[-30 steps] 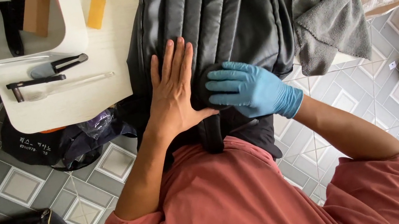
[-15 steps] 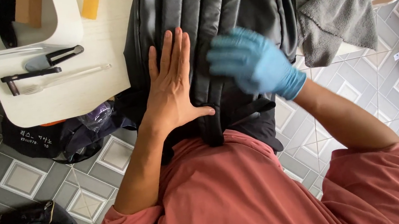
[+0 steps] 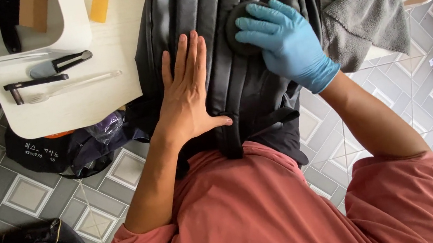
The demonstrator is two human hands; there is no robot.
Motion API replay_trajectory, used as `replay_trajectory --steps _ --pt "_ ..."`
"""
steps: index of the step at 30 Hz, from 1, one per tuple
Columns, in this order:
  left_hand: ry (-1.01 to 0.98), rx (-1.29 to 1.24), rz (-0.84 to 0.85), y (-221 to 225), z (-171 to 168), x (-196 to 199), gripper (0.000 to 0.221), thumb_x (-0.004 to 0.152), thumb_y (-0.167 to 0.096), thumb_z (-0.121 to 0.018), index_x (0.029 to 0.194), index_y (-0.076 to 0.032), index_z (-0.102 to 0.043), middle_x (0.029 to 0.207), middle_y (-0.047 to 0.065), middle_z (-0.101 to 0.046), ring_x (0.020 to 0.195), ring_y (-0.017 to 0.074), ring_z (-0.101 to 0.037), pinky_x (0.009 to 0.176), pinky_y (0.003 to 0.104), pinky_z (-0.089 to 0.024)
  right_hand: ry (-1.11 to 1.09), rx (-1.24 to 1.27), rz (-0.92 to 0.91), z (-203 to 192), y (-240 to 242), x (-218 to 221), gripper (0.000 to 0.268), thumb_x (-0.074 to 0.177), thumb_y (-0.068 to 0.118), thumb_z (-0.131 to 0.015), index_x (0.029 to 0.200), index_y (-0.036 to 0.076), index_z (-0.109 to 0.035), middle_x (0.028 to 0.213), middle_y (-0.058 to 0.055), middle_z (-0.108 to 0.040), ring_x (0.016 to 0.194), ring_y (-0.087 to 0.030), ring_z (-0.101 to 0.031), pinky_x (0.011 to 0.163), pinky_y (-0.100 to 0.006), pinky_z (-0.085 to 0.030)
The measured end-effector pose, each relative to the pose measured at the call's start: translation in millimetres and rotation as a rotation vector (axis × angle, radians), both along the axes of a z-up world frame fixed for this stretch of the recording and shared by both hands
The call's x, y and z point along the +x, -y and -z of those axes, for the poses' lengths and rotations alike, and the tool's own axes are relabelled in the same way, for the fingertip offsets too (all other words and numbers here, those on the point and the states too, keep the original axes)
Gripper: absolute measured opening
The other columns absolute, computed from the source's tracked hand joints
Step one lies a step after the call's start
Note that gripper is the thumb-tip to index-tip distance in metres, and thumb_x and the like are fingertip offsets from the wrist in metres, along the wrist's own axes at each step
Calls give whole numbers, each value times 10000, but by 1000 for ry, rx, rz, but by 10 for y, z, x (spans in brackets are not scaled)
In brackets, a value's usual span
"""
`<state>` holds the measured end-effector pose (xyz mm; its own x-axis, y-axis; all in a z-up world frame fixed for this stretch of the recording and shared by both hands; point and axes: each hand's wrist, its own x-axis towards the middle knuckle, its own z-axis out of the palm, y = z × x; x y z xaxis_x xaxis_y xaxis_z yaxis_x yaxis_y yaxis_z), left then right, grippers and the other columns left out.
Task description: Polishing and cleaning a black backpack using a sponge and cleaning agents at a polishing station.
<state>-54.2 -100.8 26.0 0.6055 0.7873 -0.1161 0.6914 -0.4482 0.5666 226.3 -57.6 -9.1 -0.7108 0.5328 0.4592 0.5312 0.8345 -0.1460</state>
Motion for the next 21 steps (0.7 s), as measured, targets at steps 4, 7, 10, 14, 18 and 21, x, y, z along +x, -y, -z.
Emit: replay_trajectory --steps 4,7,10,14,18,21 --pt "4 14 -1 -3 -3 -4 1722 462 -508 -1055 1667 -26 78 1748 213 58 1607 372 115 1263 586 109 45 19 -70 -132 260 -154 471 813 96 -485 1200 112 -753 1294 -123 -730 1228 -413 -658 1003 -574 -493" --pt "5 23 5 4 20 0 1720 459 -498 -1053 1667 -24 76 1745 219 60 1602 379 119 1256 587 114 4 -56 -242 -54 540 -235 477 840 114 -406 1182 126 -738 1290 -97 -723 1247 -377 -649 1035 -581 -467" --pt "7 22 6 -7 7 4 1716 458 -494 -1049 1666 -25 76 1744 222 59 1601 384 118 1252 591 117 19 -23 -210 30 269 90 491 881 110 -388 1238 130 -725 1345 -89 -706 1298 -366 -631 1091 -574 -431" --pt "18 18 4 -11 11 7 1715 467 -499 -1050 1666 -30 82 1743 216 73 1603 383 117 1254 596 116 43 56 54 212 -77 507 472 794 88 -520 1183 137 -783 1321 -73 -743 1285 -373 -663 1076 -539 -486" --pt "12 27 13 12 3 -3 1727 444 -500 -1050 1664 -31 78 1742 217 66 1599 389 114 1250 595 113 21 15 -122 -103 439 -43 387 890 169 -433 1108 142 -752 1282 -96 -732 1232 -376 -661 1026 -576 -487" --pt "-6 36 15 -8 25 9 1730 440 -498 -1048 1665 -34 83 1740 219 68 1596 388 116 1249 597 109 11 -14 -268 -35 479 -72 434 903 139 -390 1182 111 -720 1262 -90 -717 1230 -352 -653 1054 -583 -475"
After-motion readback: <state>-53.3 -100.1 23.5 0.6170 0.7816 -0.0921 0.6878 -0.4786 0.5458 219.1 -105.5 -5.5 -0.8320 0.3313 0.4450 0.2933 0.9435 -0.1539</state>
